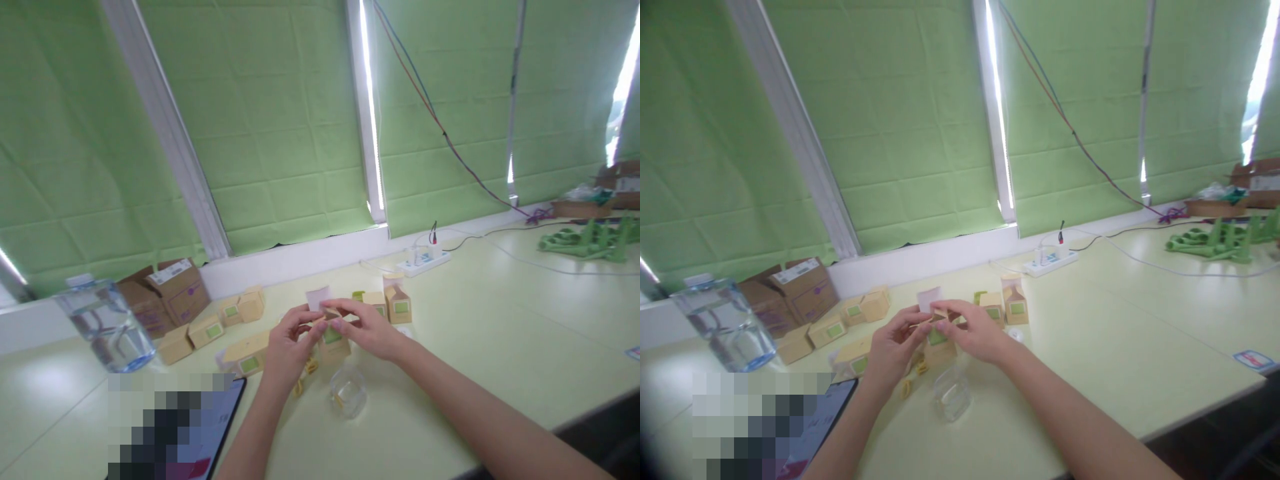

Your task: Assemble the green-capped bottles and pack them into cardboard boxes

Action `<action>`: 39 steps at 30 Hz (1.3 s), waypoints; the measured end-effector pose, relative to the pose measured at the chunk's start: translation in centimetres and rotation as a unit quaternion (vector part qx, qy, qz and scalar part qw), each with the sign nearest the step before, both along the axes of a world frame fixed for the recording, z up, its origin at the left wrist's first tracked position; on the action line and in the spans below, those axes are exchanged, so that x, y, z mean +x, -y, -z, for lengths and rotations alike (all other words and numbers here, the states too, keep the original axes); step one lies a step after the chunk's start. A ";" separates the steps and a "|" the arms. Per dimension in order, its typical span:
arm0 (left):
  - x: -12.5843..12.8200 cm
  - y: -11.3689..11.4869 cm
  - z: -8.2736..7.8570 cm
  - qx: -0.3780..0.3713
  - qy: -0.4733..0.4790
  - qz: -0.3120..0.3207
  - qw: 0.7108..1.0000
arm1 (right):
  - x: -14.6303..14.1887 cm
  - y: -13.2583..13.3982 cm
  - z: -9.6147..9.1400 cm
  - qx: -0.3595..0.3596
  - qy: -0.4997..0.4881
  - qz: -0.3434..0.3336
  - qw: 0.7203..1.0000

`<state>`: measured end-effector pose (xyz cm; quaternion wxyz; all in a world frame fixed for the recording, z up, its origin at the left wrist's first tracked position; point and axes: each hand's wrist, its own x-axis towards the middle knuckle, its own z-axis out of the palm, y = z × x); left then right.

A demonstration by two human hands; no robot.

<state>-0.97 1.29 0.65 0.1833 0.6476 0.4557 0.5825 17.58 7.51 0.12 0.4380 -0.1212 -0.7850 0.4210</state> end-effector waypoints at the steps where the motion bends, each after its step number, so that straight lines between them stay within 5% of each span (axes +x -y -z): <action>1: 0.0 0.0 -0.1 0.002 0.001 0.002 1.000 | 0.0 0.1 -0.1 0.011 0.005 0.001 1.000; 9: 0.9 0.4 -0.5 -0.019 0.100 0.027 0.994 | 0.2 0.0 -0.1 0.028 0.015 0.015 0.999; 15: 1.4 1.1 -1.3 -0.042 -0.005 -0.004 0.999 | -0.1 -0.2 0.3 0.047 0.003 0.039 0.998; 32: 1.5 1.8 -2.0 -0.001 0.025 0.009 1.000 | -0.4 0.0 0.2 -0.038 -0.091 0.051 0.994; 39: 1.2 1.7 -1.7 0.004 0.026 0.028 0.999 | -0.3 0.1 0.1 0.003 -0.087 0.063 0.994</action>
